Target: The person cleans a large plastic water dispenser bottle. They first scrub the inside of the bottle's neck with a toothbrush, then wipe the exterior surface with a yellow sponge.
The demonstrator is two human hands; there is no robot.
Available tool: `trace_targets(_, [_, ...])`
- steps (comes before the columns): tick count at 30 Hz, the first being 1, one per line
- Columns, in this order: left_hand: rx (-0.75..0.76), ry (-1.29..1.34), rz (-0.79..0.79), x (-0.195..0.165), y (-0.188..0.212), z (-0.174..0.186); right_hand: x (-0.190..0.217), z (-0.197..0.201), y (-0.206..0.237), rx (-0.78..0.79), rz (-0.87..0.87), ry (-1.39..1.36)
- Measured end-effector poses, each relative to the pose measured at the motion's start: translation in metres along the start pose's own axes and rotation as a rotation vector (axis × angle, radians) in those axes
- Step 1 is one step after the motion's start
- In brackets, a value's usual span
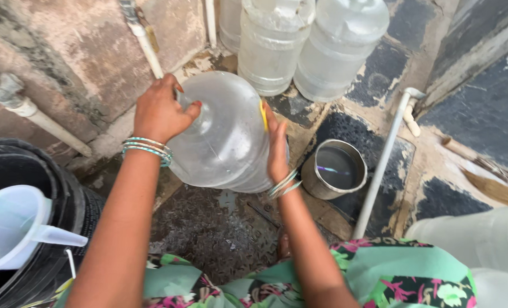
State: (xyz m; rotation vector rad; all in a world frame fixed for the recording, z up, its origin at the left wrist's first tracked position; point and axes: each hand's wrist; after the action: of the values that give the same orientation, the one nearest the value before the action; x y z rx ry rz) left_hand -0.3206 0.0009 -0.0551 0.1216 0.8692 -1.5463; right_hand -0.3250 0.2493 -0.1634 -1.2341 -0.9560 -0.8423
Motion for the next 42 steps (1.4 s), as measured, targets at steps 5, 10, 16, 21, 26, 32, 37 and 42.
trace_targets(5, [-0.133,-0.032,0.032,0.004,0.003,-0.007,0.012,-0.025,0.01,-0.148,-0.032,0.098])
trace_targets(10, [-0.18,-0.084,0.076,0.017,-0.001,-0.01,-0.004,-0.113,0.112,-0.375,0.248,0.662])
trace_targets(16, [-0.001,0.016,0.002,0.027,-0.005,0.015,-0.02,-0.076,0.069,-0.264,0.252,0.761])
trace_targets(21, [0.054,0.019,0.028,0.009,-0.001,0.009,0.002,-0.012,-0.036,-0.032,-0.094,0.216])
trace_targets(26, [-0.052,-0.038,0.082,0.001,-0.004,-0.007,-0.002,-0.052,0.027,-0.237,-0.022,0.622])
trace_targets(32, [-0.033,-0.035,0.07,0.017,-0.016,-0.009,-0.053,-0.098,0.134,0.008,0.468,0.936])
trace_targets(37, [0.024,-0.002,0.034,0.02,-0.02,-0.008,-0.029,-0.033,0.036,-0.055,0.422,1.321])
trace_targets(42, [-0.036,-0.027,0.074,0.011,-0.018,-0.017,0.025,-0.004,-0.048,0.065,0.112,0.731])
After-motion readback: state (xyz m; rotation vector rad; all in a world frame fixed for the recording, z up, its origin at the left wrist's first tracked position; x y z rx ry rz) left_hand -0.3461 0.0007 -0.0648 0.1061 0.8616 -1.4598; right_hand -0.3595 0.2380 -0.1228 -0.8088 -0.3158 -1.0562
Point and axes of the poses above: each hand's wrist, its own y-axis away from the middle knuckle, its own z-axis out of the back of the hand, x = y × z, and after that the axes turned 13 degrees about y, right-handed
